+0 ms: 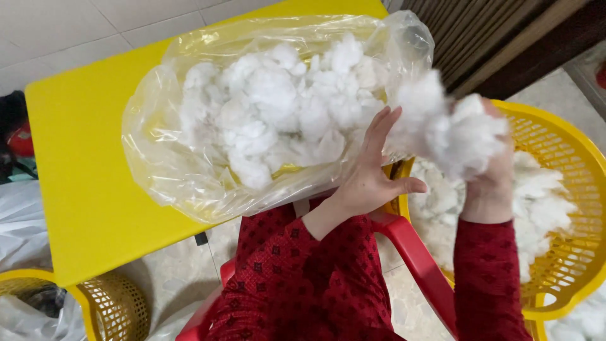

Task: The person places a clear plastic bag on a yellow table and then repeatedly takes handfuls of white cotton from a yellow basket, placing them into the bag. The person continues to add cotton and press it down until the bag is full.

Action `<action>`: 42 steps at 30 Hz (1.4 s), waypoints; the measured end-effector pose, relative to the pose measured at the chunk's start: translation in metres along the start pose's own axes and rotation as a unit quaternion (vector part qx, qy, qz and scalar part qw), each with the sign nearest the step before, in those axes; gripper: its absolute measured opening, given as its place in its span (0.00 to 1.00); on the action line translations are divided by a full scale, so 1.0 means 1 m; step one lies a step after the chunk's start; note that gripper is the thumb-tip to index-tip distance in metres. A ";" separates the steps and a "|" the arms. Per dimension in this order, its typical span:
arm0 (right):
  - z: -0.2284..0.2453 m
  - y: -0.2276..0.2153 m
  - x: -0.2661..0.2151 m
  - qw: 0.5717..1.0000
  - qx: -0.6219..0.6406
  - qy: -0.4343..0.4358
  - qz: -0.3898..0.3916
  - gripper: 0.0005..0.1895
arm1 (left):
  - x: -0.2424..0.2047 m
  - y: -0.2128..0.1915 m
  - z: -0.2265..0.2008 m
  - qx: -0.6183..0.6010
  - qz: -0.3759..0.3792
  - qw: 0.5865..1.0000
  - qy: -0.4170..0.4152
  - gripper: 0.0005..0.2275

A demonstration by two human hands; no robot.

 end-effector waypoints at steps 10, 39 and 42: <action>0.037 0.114 0.042 0.989 -0.073 -0.124 0.031 0.07 | 0.037 -0.067 -0.011 0.077 -0.111 0.990 0.029 0.20; 0.048 0.032 0.055 0.959 -0.204 -0.164 -0.106 0.40 | 0.059 -0.246 0.046 0.613 0.001 0.697 -0.372 0.39; 0.043 0.026 0.046 0.973 -0.117 -0.152 -0.129 0.35 | 0.059 -0.247 0.035 0.584 -0.017 0.716 -0.382 0.39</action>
Point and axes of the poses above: each hand's wrist, its own x-axis towards the middle knuckle, its own y-axis out of the palm, z = x × y, the point moved 1 cm from there along x, towards the middle knuckle, and after that the axes turned 13 degrees about -x, right-handed, at the moved point
